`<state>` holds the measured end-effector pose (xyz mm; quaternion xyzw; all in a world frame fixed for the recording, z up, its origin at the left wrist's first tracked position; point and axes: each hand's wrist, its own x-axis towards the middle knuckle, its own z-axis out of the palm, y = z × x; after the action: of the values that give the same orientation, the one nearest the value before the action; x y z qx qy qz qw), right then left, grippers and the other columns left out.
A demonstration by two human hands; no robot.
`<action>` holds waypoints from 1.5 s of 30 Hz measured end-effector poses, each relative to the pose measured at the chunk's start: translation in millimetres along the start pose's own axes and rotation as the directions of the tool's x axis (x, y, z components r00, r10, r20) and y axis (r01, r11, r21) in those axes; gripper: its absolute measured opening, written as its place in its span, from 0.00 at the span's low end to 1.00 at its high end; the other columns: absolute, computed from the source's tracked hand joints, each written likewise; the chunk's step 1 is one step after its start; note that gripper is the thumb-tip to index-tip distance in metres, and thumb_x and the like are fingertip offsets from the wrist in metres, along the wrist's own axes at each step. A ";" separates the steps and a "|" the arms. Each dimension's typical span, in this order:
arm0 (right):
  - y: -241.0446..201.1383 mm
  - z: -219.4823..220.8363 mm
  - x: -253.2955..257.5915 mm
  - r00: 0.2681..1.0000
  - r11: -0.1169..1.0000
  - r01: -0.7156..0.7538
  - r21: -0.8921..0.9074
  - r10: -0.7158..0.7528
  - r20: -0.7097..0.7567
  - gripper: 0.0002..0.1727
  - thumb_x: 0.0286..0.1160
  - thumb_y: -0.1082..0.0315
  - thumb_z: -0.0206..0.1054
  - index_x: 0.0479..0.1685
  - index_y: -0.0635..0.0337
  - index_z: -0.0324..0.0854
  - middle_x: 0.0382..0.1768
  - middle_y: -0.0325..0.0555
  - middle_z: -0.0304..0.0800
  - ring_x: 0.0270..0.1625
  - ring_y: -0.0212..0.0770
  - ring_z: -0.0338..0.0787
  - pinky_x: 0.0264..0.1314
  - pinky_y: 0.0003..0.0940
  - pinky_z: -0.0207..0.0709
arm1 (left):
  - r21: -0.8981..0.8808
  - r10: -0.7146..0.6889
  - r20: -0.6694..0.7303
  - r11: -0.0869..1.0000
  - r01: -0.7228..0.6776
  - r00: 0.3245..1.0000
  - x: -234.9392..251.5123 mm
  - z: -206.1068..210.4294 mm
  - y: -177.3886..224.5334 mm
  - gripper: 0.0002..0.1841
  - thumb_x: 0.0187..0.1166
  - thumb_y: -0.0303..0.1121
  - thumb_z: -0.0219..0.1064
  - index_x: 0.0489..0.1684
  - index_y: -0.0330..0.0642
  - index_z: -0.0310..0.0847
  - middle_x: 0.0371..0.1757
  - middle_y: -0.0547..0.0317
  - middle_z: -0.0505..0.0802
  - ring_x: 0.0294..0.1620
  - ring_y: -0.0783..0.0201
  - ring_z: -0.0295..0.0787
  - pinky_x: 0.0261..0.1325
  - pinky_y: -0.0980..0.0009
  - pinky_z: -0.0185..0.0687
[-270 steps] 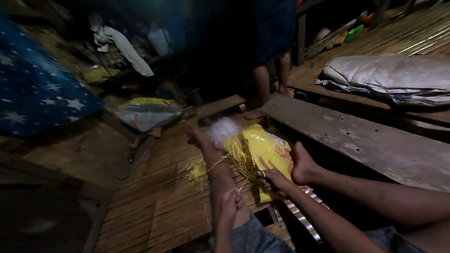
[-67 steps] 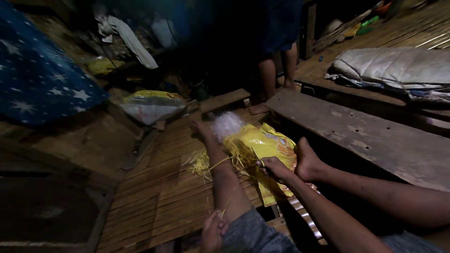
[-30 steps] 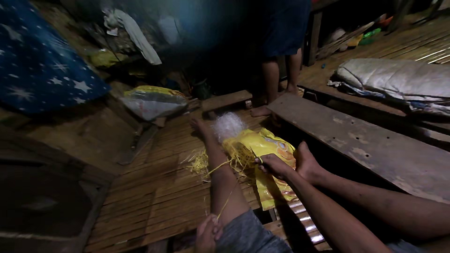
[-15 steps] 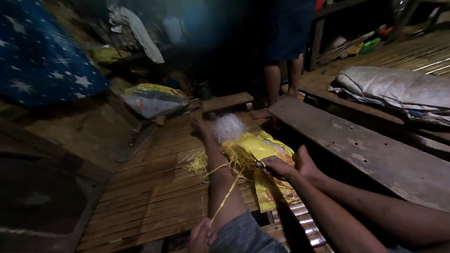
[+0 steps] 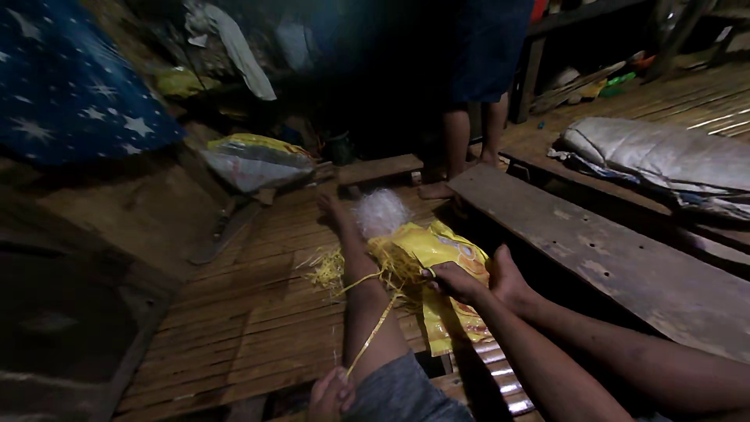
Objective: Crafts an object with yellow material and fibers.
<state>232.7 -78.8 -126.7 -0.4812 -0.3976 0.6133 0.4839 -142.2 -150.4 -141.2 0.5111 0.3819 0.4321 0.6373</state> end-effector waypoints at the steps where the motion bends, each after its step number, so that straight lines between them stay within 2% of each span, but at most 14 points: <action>1: 0.5 -1.6 -0.5 1.000 1.000 0.003 -0.002 -0.003 0.009 0.16 0.88 0.57 0.61 0.34 0.58 0.83 0.21 0.33 0.80 0.20 0.25 0.74 0.22 0.20 0.67 | -0.015 0.005 -0.004 1.000 -0.005 1.000 0.5 -0.7 -1.3 0.18 0.84 0.29 0.45 0.29 0.49 0.82 0.18 0.73 0.81 0.16 0.80 0.73 0.22 0.84 0.71; 9: 3.9 -11.0 -4.4 0.997 1.000 0.011 0.009 -0.011 0.079 0.12 0.86 0.60 0.63 0.38 0.58 0.82 0.21 0.32 0.78 0.20 0.25 0.75 0.24 0.21 0.70 | 0.013 -0.006 -0.042 1.000 0.007 0.999 1.9 -17.3 -9.0 0.19 0.86 0.29 0.43 0.29 0.48 0.81 0.18 0.73 0.82 0.16 0.80 0.73 0.22 0.84 0.72; 22: 14.5 -7.6 -2.8 0.995 1.000 0.027 -0.013 -0.025 0.099 0.13 0.88 0.61 0.61 0.39 0.60 0.83 0.22 0.32 0.79 0.20 0.25 0.74 0.23 0.20 0.69 | 0.033 -0.087 -0.099 0.995 0.090 0.991 1.1 -25.4 -12.5 0.19 0.85 0.29 0.42 0.30 0.48 0.80 0.20 0.73 0.82 0.18 0.80 0.74 0.24 0.84 0.72; 24: 13.3 -7.5 -2.3 0.995 0.999 0.028 -0.041 -0.023 0.097 0.13 0.88 0.61 0.61 0.40 0.60 0.84 0.22 0.33 0.81 0.21 0.25 0.76 0.24 0.20 0.70 | 0.123 -0.118 -0.118 0.984 0.133 0.986 5.4 -29.9 -13.6 0.17 0.85 0.27 0.43 0.31 0.44 0.79 0.19 0.72 0.82 0.17 0.79 0.74 0.24 0.83 0.73; 26: 9.8 -7.5 -1.5 0.997 0.997 0.029 -0.070 -0.024 0.076 0.13 0.88 0.61 0.61 0.41 0.61 0.84 0.22 0.33 0.81 0.21 0.25 0.76 0.25 0.21 0.70 | 0.397 -0.168 -0.124 0.895 0.204 0.978 11.8 -32.3 -6.4 0.13 0.86 0.26 0.48 0.36 0.40 0.79 0.22 0.70 0.82 0.20 0.79 0.75 0.27 0.81 0.75; 27: 7.6 -8.1 -0.8 0.998 0.997 0.030 -0.076 -0.025 0.063 0.13 0.88 0.60 0.62 0.40 0.61 0.84 0.22 0.33 0.81 0.20 0.25 0.76 0.24 0.21 0.70 | 0.566 -0.186 -0.133 0.792 0.229 0.973 16.4 -30.8 0.8 0.10 0.88 0.28 0.53 0.42 0.38 0.81 0.27 0.67 0.83 0.25 0.76 0.78 0.33 0.77 0.78; 29: 4.3 -10.2 0.7 0.999 0.997 0.030 -0.078 -0.027 0.043 0.14 0.87 0.60 0.62 0.40 0.61 0.84 0.23 0.34 0.82 0.20 0.26 0.76 0.24 0.22 0.70 | 0.780 -0.175 -0.163 0.580 0.235 0.971 29.8 -19.1 16.4 0.13 0.88 0.34 0.60 0.57 0.33 0.82 0.42 0.49 0.88 0.40 0.60 0.84 0.48 0.58 0.82; 32: 3.0 -12.4 2.5 0.999 0.997 0.031 -0.076 -0.028 0.034 0.14 0.87 0.60 0.62 0.40 0.61 0.84 0.23 0.34 0.82 0.21 0.26 0.76 0.24 0.21 0.70 | 0.915 0.027 -0.079 0.400 0.061 0.997 57.3 23.2 41.7 0.21 0.85 0.40 0.64 0.69 0.35 0.78 0.60 0.40 0.88 0.57 0.46 0.88 0.62 0.44 0.83; 34: 3.5 -13.5 2.5 0.999 0.997 0.035 -0.076 -0.033 0.037 0.14 0.87 0.60 0.62 0.40 0.61 0.85 0.23 0.34 0.81 0.21 0.26 0.75 0.24 0.22 0.69 | 0.941 0.101 0.022 0.333 -0.055 0.995 81.3 66.7 57.8 0.24 0.85 0.44 0.64 0.73 0.39 0.77 0.67 0.42 0.87 0.65 0.46 0.86 0.69 0.43 0.80; 36: 4.6 -14.1 1.8 0.999 0.997 0.041 -0.068 -0.038 0.037 0.14 0.88 0.60 0.61 0.41 0.61 0.85 0.23 0.34 0.81 0.21 0.26 0.75 0.24 0.22 0.69 | 0.929 0.061 0.068 0.359 -0.085 0.996 110.0 110.6 61.2 0.27 0.86 0.48 0.62 0.77 0.41 0.74 0.72 0.45 0.84 0.70 0.48 0.83 0.75 0.46 0.76; 39: 0.7 -14.5 -2.3 0.999 0.996 0.043 -0.073 -0.041 0.029 0.14 0.88 0.60 0.61 0.41 0.61 0.85 0.24 0.34 0.82 0.22 0.26 0.76 0.26 0.22 0.70 | 0.826 -0.059 0.048 0.564 -0.006 0.997 149.7 161.7 47.6 0.28 0.90 0.45 0.58 0.82 0.36 0.68 0.75 0.40 0.82 0.74 0.48 0.82 0.77 0.50 0.75; 42: -6.1 -16.4 -5.8 0.997 0.994 0.067 -0.088 -0.065 0.030 0.14 0.87 0.61 0.61 0.39 0.61 0.85 0.23 0.34 0.81 0.21 0.26 0.75 0.25 0.22 0.69 | 0.709 -0.052 -0.006 0.704 0.042 0.999 168.3 191.8 32.9 0.21 0.92 0.39 0.55 0.72 0.31 0.75 0.59 0.39 0.89 0.59 0.52 0.89 0.66 0.54 0.82; 44: -8.9 -18.2 -7.1 0.997 0.991 0.079 -0.106 -0.076 0.034 0.14 0.87 0.61 0.61 0.38 0.60 0.85 0.22 0.33 0.81 0.20 0.26 0.74 0.24 0.22 0.68 | 0.716 0.008 -0.051 0.697 0.031 0.999 168.8 202.2 29.6 0.17 0.91 0.36 0.55 0.64 0.31 0.79 0.50 0.43 0.91 0.49 0.55 0.89 0.58 0.56 0.84; 45: -9.0 -18.9 -8.0 0.996 0.990 0.080 -0.113 -0.076 0.035 0.14 0.87 0.60 0.61 0.38 0.60 0.85 0.22 0.33 0.81 0.20 0.25 0.74 0.23 0.22 0.67 | 0.741 0.034 -0.082 0.671 0.038 0.996 166.9 204.5 31.0 0.16 0.91 0.35 0.55 0.61 0.31 0.81 0.49 0.43 0.91 0.50 0.54 0.90 0.60 0.55 0.84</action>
<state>253.6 -84.2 -120.6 -0.4826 -0.4580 0.5776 0.4730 98.6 -55.8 -80.4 0.7057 0.5527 0.2615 0.3580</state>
